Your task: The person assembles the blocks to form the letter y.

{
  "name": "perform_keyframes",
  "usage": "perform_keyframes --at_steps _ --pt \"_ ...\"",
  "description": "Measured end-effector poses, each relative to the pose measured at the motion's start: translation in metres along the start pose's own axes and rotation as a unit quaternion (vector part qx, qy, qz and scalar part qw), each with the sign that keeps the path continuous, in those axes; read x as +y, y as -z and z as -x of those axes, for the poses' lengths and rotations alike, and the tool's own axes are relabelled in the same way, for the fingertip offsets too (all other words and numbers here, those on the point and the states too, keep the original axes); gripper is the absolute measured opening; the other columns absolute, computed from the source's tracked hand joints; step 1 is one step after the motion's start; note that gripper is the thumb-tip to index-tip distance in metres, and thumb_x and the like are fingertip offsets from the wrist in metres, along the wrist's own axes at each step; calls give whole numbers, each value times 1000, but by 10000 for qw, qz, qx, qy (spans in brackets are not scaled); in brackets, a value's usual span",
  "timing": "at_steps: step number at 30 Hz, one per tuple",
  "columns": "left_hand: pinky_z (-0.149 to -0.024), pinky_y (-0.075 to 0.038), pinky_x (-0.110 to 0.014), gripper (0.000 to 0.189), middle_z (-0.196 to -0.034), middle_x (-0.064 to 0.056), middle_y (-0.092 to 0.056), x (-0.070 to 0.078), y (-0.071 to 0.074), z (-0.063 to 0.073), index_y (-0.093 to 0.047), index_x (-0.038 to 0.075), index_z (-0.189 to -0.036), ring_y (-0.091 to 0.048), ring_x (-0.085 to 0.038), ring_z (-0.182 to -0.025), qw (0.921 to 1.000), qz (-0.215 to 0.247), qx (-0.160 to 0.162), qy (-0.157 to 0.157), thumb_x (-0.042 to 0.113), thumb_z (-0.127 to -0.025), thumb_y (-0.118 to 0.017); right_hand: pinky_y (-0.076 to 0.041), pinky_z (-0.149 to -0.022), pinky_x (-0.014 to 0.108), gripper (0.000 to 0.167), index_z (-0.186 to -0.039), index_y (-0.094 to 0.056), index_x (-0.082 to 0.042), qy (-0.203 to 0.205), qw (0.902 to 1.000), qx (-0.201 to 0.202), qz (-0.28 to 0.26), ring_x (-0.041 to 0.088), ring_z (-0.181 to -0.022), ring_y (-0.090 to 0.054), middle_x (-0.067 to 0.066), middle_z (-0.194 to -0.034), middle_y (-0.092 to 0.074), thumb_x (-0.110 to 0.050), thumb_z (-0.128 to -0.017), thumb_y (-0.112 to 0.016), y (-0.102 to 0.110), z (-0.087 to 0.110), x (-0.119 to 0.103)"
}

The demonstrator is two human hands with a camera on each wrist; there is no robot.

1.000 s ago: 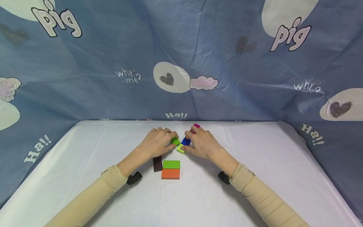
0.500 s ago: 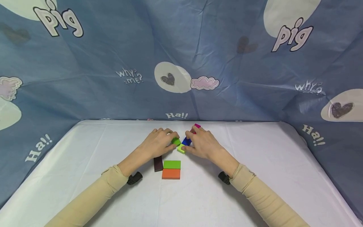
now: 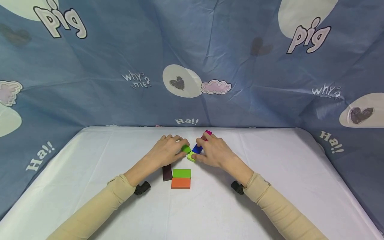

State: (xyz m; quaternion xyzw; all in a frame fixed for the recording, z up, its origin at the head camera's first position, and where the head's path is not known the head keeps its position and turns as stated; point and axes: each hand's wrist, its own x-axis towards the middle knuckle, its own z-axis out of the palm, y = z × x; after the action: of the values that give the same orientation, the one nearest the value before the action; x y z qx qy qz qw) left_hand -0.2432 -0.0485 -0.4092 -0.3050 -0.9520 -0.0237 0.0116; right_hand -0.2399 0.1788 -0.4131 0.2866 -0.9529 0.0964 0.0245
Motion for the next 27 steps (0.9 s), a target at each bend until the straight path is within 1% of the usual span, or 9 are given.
perform_keyframes --at_steps 4,8,11,14,17,21,27 --pt "-105 -56 -56 42 -142 -12 -71 1 0 1 -65 20 -143 -70 -39 -121 10000 23 -35 46 41 -106 -69 -60 -82 47 44 -116 -70 -15 -24 10000 -55 26 27 -96 -67 10 -117 -69 -54 -96 -77 0 0 1" --pt "-108 -55 -57 55 -148 -13 -67 0 1 3 -55 21 -155 -68 -41 -127 9999 -29 -95 130 45 -107 -67 -61 -84 49 45 -118 -70 -15 -53 9999 -104 54 28 -99 -69 11 -119 -69 -54 -95 -77 1 -1 1" --pt "-110 -54 -57 59 -151 -14 -65 -3 2 5 -51 22 -158 -67 -42 -130 9998 -35 -91 171 45 -106 -67 -61 -84 49 45 -118 -71 -16 -89 9999 -137 55 28 -99 -69 11 -120 -69 -54 -95 -77 1 -1 0" --pt "-111 -53 -57 56 -149 -14 -66 -6 3 8 -54 22 -156 -67 -42 -130 9997 45 -57 223 44 -106 -68 -61 -83 49 45 -117 -71 -16 -123 9998 -158 38 28 -98 -68 12 -121 -68 -55 -95 -78 1 -1 0" --pt "-111 -53 -58 55 -147 -14 -68 -8 4 14 -56 21 -154 -67 -41 -130 9994 113 -94 300 43 -105 -69 -61 -82 48 45 -116 -71 -17 -138 9998 -145 41 27 -98 -68 12 -121 -69 -55 -94 -78 1 -1 -1" --pt "-109 -53 -59 56 -145 -14 -69 -11 5 26 -56 18 -153 -67 -42 -128 9992 161 -135 329 42 -105 -70 -61 -83 48 45 -116 -71 -16 -136 9998 -115 68 28 -98 -69 12 -120 -69 -55 -94 -78 1 -1 -1" --pt "-104 -55 -59 52 -140 -14 -71 -10 10 43 -60 19 -148 -68 -42 -124 9994 172 -104 277 42 -104 -72 -60 -80 46 43 -114 -71 -16 -121 9999 -81 62 26 -94 -67 10 -117 -68 -54 -94 -79 1 -1 0"
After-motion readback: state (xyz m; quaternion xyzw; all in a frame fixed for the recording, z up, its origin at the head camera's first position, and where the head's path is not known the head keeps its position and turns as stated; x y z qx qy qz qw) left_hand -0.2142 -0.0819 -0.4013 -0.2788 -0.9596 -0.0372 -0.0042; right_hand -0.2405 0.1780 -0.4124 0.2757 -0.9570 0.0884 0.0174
